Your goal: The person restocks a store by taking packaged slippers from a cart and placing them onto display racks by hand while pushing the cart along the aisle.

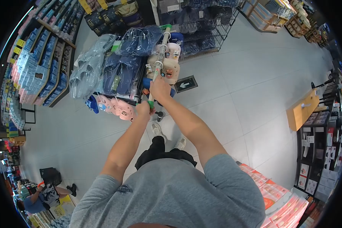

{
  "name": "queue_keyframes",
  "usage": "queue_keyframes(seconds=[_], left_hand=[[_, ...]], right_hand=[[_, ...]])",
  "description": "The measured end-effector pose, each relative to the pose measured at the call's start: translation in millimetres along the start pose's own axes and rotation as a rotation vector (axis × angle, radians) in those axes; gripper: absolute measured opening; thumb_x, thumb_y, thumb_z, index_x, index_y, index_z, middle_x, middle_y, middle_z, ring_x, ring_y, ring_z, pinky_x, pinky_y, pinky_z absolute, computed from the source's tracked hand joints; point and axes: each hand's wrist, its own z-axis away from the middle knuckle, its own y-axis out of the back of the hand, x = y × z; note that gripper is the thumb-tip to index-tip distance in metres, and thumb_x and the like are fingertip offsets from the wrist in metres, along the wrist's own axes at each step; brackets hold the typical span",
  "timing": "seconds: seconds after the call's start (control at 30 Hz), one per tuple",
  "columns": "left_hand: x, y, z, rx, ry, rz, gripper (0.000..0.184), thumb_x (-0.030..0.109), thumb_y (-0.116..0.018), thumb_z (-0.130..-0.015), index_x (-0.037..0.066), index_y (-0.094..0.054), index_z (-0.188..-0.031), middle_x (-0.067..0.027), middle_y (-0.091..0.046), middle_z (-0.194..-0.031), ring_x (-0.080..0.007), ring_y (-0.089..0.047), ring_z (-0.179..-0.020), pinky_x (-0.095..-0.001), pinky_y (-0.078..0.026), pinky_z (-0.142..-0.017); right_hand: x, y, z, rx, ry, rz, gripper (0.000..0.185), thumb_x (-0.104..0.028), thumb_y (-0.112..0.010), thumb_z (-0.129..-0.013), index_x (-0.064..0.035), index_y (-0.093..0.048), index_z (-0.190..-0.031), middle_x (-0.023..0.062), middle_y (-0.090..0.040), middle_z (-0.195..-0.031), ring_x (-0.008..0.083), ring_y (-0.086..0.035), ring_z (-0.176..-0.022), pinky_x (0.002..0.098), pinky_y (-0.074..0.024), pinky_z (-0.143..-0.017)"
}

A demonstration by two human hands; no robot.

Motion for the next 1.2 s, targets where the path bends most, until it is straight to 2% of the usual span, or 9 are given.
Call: queue_keyframes(seconds=[0.07, 0.27, 0.5, 0.57, 0.67, 0.77, 0.9, 1.03, 1.2], left_hand=[[6, -9, 5, -0.059, -0.004, 0.013, 0.022, 0.014, -0.042, -0.086, -0.006, -0.053, -0.088, -0.0152, -0.058, -0.076, -0.0236, -0.061, -0.058, -0.0361, -0.052, -0.046], [-13, -6, -14, -0.157, -0.019, 0.006, 0.029, 0.019, -0.052, -0.086, -0.01, -0.049, -0.088, -0.0173, -0.06, -0.072, -0.024, -0.06, -0.049, -0.0355, -0.05, -0.04], [-15, -15, -13, -0.106, -0.039, 0.01, 0.025, 0.017, -0.051, -0.086, -0.008, -0.051, -0.089, -0.0169, -0.062, -0.074, -0.0233, -0.062, -0.051, -0.0325, -0.048, -0.039], [-13, -14, -17, -0.199, -0.029, 0.018, 0.025, 0.016, -0.052, -0.086, -0.008, -0.05, -0.087, -0.0164, -0.062, -0.073, -0.0225, -0.062, -0.051, -0.0321, -0.047, -0.038], [-20, -13, -26, -0.268, -0.048, 0.043, 0.037, 0.018, -0.053, -0.088, -0.01, -0.032, -0.1, -0.0177, -0.059, -0.075, -0.0221, -0.06, -0.049, -0.0323, -0.047, -0.038], [-15, -8, -17, -0.174, -0.051, 0.008, 0.043, 0.02, -0.054, -0.087, -0.007, -0.027, -0.105, -0.0173, -0.057, -0.076, -0.022, -0.059, -0.048, -0.0327, -0.047, -0.039], [-15, 8, -23, -0.275, -0.069, -0.017, 0.045, 0.027, -0.055, -0.087, -0.003, -0.026, -0.103, -0.0164, -0.058, -0.075, -0.0216, -0.059, -0.048, -0.0324, -0.047, -0.039], [-21, 21, -32, -0.268, -0.032, -0.059, 0.042, 0.028, -0.055, -0.087, -0.003, -0.029, -0.1, -0.0162, -0.058, -0.073, -0.0211, -0.059, -0.047, -0.0313, -0.047, -0.038], [-31, 38, -45, -0.443, -0.074, -0.059, 0.035, 0.027, -0.055, -0.087, -0.002, -0.042, -0.101, -0.0131, -0.06, -0.075, -0.0187, -0.059, -0.049, -0.0278, -0.047, -0.04]], right_hand=[[5, -1, -7, -0.027, -0.064, -0.019, 0.035, -0.033, -0.056, -0.086, 0.0014, -0.052, -0.095, 0.022, -0.061, -0.089, 0.0398, -0.063, -0.076, 0.0482, -0.0503, -0.066], [-2, -27, 10, 0.094, -0.083, 0.087, 0.035, -0.033, -0.054, -0.088, 0.0012, -0.052, -0.093, 0.021, -0.061, -0.088, 0.0383, -0.064, -0.075, 0.0455, -0.0514, -0.062], [8, -54, 11, 0.221, -0.053, 0.186, 0.037, -0.035, -0.055, -0.088, 0.0005, -0.049, -0.096, 0.0192, -0.058, -0.089, 0.036, -0.064, -0.069, 0.0419, -0.0521, -0.057], [12, -54, 9, 0.237, -0.048, 0.217, 0.037, -0.035, -0.055, -0.088, 0.0002, -0.049, -0.096, 0.0185, -0.058, -0.088, 0.0355, -0.064, -0.067, 0.0416, -0.052, -0.056], [10, -59, 11, 0.243, -0.046, 0.286, 0.037, -0.035, -0.055, -0.088, -0.0009, -0.049, -0.101, 0.0159, -0.059, -0.084, 0.0324, -0.064, -0.065, 0.0406, -0.0514, -0.053], [6, -60, 13, 0.279, -0.05, 0.289, 0.037, -0.035, -0.055, -0.088, -0.0011, -0.05, -0.102, 0.0157, -0.059, -0.085, 0.0329, -0.064, -0.065, 0.0412, -0.0513, -0.053], [-2, -62, 13, 0.279, -0.027, 0.259, 0.036, -0.031, -0.056, -0.088, 0.0022, -0.048, -0.101, 0.0185, -0.059, -0.086, 0.034, -0.064, -0.067, 0.0403, -0.0514, -0.053], [-4, -58, 17, 0.184, -0.067, 0.212, 0.037, -0.031, -0.057, -0.087, 0.0026, -0.047, -0.097, 0.0201, -0.059, -0.087, 0.035, -0.063, -0.067, 0.0412, -0.0514, -0.054], [-1, -35, 10, -0.081, -0.097, 0.071, 0.043, -0.031, -0.065, -0.081, 0.0048, -0.044, -0.096, 0.0227, -0.062, -0.081, 0.0388, -0.064, -0.071, 0.0453, -0.0509, -0.06]])
